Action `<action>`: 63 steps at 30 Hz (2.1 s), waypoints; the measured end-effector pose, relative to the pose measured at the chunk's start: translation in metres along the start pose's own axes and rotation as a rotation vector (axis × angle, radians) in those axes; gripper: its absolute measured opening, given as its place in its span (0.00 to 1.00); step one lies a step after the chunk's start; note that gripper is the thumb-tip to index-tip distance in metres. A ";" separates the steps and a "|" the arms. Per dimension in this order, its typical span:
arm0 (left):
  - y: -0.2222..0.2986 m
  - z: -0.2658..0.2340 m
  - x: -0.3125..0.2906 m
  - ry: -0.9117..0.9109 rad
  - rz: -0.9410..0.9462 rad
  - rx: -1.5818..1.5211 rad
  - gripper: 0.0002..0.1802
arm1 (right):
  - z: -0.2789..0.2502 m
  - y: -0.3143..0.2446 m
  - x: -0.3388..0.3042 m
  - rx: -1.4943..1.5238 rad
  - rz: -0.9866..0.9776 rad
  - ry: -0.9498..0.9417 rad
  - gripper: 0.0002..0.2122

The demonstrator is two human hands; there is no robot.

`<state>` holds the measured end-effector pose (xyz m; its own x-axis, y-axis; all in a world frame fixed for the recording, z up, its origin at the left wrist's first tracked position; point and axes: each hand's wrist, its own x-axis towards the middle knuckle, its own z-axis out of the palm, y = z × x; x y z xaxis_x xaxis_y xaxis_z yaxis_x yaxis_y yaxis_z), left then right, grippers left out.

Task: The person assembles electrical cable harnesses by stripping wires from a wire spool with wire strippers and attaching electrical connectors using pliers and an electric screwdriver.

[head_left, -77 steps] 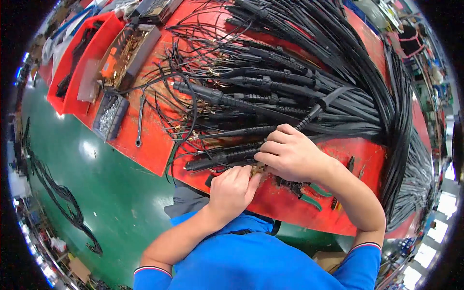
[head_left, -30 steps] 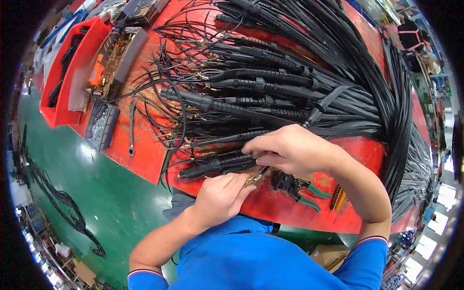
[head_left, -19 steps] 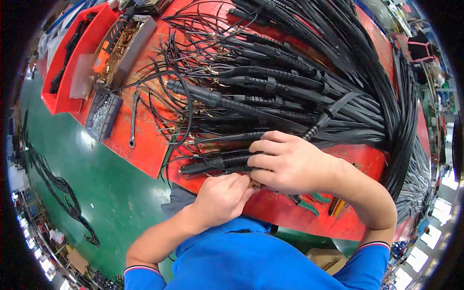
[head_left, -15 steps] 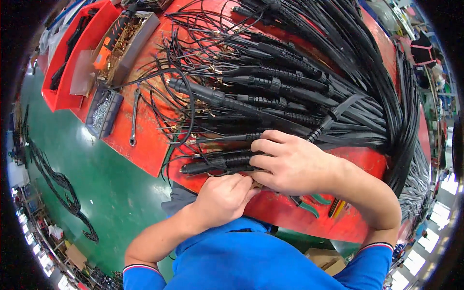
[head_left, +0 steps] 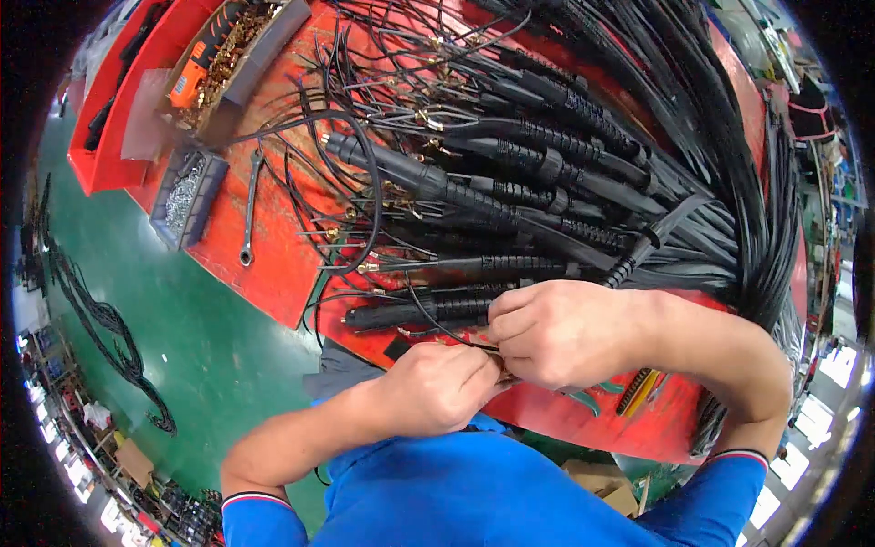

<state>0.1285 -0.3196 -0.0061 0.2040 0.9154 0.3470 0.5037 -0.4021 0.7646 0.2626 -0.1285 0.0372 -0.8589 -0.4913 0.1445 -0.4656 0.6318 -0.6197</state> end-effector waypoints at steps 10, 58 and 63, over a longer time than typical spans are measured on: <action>0.003 0.001 -0.010 -0.015 -0.191 0.099 0.11 | -0.028 -0.033 -0.030 -0.138 0.462 0.414 0.14; 0.024 0.019 -0.013 0.164 -0.341 0.086 0.15 | 0.140 -0.077 -0.009 1.364 0.828 1.571 0.12; 0.016 0.013 -0.012 0.189 -0.328 0.086 0.12 | 0.131 -0.080 -0.008 1.202 0.973 1.526 0.12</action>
<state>0.1453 -0.3365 -0.0055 -0.1341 0.9723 0.1913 0.5865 -0.0777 0.8062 0.3350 -0.2532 -0.0152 -0.4217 0.7745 -0.4714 -0.0994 -0.5563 -0.8250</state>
